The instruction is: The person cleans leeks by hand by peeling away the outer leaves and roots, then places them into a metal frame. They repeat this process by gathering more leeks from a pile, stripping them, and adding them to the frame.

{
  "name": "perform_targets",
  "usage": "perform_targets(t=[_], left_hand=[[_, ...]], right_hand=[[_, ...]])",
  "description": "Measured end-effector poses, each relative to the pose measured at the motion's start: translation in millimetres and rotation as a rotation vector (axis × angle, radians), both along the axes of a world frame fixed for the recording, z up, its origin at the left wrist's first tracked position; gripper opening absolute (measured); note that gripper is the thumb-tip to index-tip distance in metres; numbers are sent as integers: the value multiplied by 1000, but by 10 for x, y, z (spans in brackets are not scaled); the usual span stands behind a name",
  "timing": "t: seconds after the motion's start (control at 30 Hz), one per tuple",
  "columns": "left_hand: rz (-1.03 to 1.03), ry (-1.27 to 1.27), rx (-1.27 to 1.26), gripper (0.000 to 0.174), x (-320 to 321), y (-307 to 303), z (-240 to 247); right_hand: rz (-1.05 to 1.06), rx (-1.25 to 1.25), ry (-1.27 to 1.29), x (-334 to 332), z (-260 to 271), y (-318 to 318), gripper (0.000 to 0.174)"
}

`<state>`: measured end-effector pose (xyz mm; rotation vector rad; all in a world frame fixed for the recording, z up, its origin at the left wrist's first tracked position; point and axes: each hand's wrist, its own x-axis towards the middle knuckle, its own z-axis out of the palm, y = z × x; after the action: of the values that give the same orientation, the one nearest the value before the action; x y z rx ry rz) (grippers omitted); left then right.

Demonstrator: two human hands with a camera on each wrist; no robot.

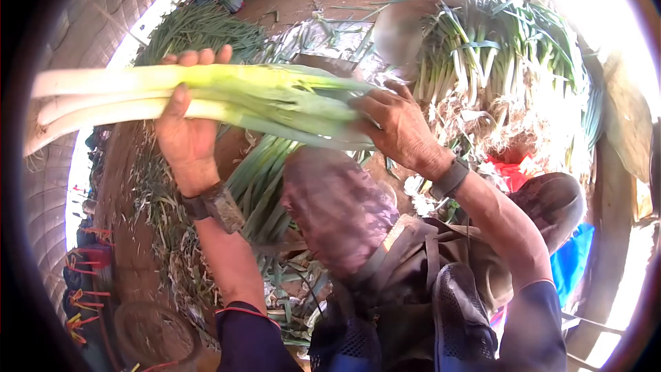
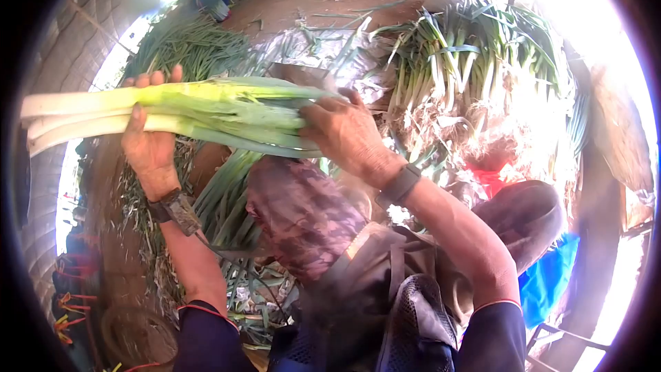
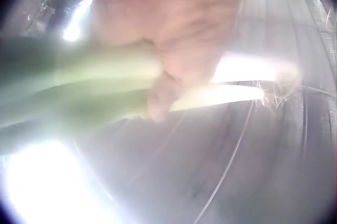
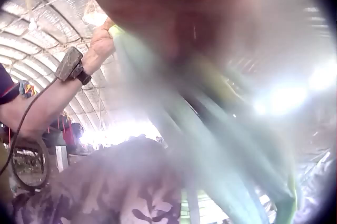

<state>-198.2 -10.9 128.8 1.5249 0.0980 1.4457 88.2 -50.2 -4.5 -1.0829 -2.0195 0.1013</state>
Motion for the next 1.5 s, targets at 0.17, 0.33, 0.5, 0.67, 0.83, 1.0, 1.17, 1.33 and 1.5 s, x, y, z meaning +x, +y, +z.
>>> perform_targets(t=[0.17, 0.33, 0.5, 0.67, 0.83, 1.0, 1.17, 1.33, 1.5], left_hand=[[140, -54, -70, 45, 182, -32, -72], [346, -89, -153, 46, 373, 139, -206], [406, -94, -188, 44, 420, 288, -296], [4, -118, -58, 44, -130, 282, -150], [-323, -31, 195, 28, -722, -11, 100], [-744, 205, 571, 7, -837, -463, 481], [-588, 370, 721, 14, -757, -1137, 702], [40, 222, 655, 28, -1715, -1206, 727], [1069, 487, 117, 50, -1814, -1631, 1008]], right_hand=[[-119, 147, -86, 55, -111, -21, 18], [233, -64, -364, -113, 71, -887, 9], [580, -177, -391, -204, 142, -1280, 19], [8, -514, -831, 684, -479, -601, 34], [-310, -507, -650, 1202, -295, -299, 23], [-442, -372, -364, 1517, -416, -60, 34], [-406, -307, -305, 1533, -361, 80, 20], [-245, -281, -213, 1544, -252, 269, 55], [-202, -251, -300, 1262, -81, 491, 58]])
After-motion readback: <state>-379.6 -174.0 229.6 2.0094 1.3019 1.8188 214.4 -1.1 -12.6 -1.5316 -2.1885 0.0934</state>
